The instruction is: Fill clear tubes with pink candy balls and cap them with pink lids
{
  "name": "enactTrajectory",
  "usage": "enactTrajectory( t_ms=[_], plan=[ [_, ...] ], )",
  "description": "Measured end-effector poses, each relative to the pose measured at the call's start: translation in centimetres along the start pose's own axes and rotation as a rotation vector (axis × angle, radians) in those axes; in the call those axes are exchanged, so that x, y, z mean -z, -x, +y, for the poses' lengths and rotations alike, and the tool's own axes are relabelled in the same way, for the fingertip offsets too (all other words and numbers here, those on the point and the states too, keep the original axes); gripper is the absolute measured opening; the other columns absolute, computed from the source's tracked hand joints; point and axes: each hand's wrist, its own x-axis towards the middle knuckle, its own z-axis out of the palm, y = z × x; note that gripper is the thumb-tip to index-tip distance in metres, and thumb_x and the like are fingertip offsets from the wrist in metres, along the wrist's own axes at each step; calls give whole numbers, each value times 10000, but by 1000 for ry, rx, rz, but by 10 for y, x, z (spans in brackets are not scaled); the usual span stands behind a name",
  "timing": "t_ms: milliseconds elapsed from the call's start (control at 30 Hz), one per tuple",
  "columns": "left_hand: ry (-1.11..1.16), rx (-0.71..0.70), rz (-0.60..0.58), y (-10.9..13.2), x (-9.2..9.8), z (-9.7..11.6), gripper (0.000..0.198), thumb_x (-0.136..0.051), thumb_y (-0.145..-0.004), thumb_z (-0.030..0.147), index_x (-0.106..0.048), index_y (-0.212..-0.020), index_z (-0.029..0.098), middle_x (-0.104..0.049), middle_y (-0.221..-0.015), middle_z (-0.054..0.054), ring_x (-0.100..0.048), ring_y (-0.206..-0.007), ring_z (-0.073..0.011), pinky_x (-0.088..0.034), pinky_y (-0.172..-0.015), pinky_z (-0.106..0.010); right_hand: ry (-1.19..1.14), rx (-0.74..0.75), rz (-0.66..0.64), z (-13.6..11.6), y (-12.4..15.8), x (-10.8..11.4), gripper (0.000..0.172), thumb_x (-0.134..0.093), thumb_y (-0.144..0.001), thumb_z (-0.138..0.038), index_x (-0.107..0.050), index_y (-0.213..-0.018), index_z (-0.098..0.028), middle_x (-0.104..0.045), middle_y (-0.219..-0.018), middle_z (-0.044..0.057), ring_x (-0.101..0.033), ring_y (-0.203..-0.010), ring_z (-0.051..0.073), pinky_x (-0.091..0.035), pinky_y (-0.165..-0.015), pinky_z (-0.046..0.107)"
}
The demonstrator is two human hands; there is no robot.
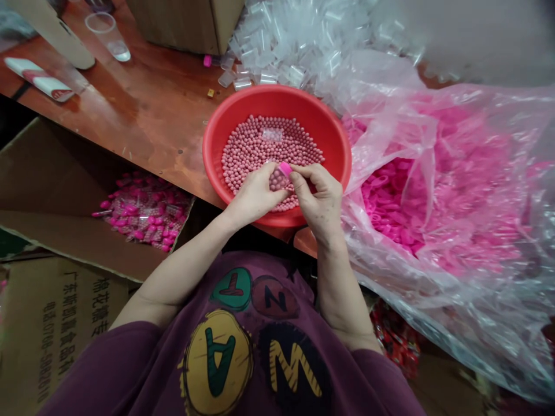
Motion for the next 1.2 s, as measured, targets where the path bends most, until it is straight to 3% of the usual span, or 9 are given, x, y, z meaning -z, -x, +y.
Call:
enactTrajectory(
  t_ms=[167, 300, 433, 567, 667, 800, 933, 1100, 1200],
  plan=[
    [-170, -31, 40, 4, -1, -3, 205, -766, -782, 68, -629, -862, 198, -617, -787, 15, -544, -763, -149, -418, -695, -273, 10, 49, -25, -6, 3, 2, 177, -681, -1087, -382, -819, -1064, -275, -799, -958, 24, -720, -869, 188, -619, -843, 372],
    [-116, -62, 19, 3, 0, -1, 183, -776, -799, 96, -624, -824, 195, -615, -771, 25, -522, -730, -125, -367, -657, -262, 75, 59, -37, -11, 7, -1, 197, -632, -1107, -381, -806, -1106, -289, -791, -1006, 43, -723, -922, 214, -638, -888, 416],
    [-20, 28, 29, -1, -1, 2, 210, -798, -779, 76, -618, -792, 184, -580, -719, 45, -489, -676, -99, -356, -629, -250, 79, 41, -48, -9, 14, -7, 263, -569, -1115, -354, -796, -1226, -282, -794, -1092, 73, -725, -1012, 241, -645, -957, 464],
    [100, 47, 9, -2, 1, 11, 207, -793, -789, 48, -675, -911, 166, -620, -781, 38, -521, -702, -88, -417, -664, -228, 26, 11, -127, -6, 16, 6, 341, -576, -1106, -327, -778, -1380, -317, -747, -1230, 77, -711, -1145, 244, -635, -1050, 493],
    [196, 45, -101, 0, 4, 17, 170, -801, -900, 200, -708, -1039, 167, -608, -790, 30, -511, -669, -89, -418, -624, -222, -25, -34, -160, -1, 13, 21, 363, -625, -1094, -351, -752, -1434, -367, -707, -1195, 49, -699, -1121, 226, -650, -1026, 474],
    [217, 23, -160, 3, 5, 16, 231, -841, -908, 322, -730, -1043, 170, -666, -869, -2, -586, -734, -104, -480, -670, -221, -152, -115, -11, 18, 11, 19, 518, -747, -1051, -501, -607, -1534, -378, -712, -1178, 37, -715, -1044, 211, -685, -927, 420],
    [161, -25, -159, 2, 4, 9, 175, -827, -906, 267, -772, -1026, 151, -708, -889, -15, -602, -801, -110, -510, -771, -229, -195, -177, 136, 31, 10, 2, 515, -786, -1003, -637, -628, -1392, -338, -726, -1223, 48, -746, -1065, 206, -695, -913, 393],
    [218, 36, -190, 0, 5, 8, 186, -861, -879, 281, -775, -968, 141, -714, -891, -19, -620, -794, -106, -520, -758, -230, -109, -116, 82, 6, 8, 4, 189, -659, -1093, -408, -752, -1210, -293, -777, -1188, 57, -754, -1123, 228, -659, -1034, 455],
    [256, 90, -177, 0, 4, 9, 164, -860, -885, 262, -753, -940, 149, -710, -855, -12, -635, -771, -107, -536, -735, -225, 85, -8, -67, -9, 6, 13, 277, -587, -1047, -253, -756, -1265, -281, -775, -1244, 89, -732, -1184, 271, -618, -1107, 526]
  ],
)
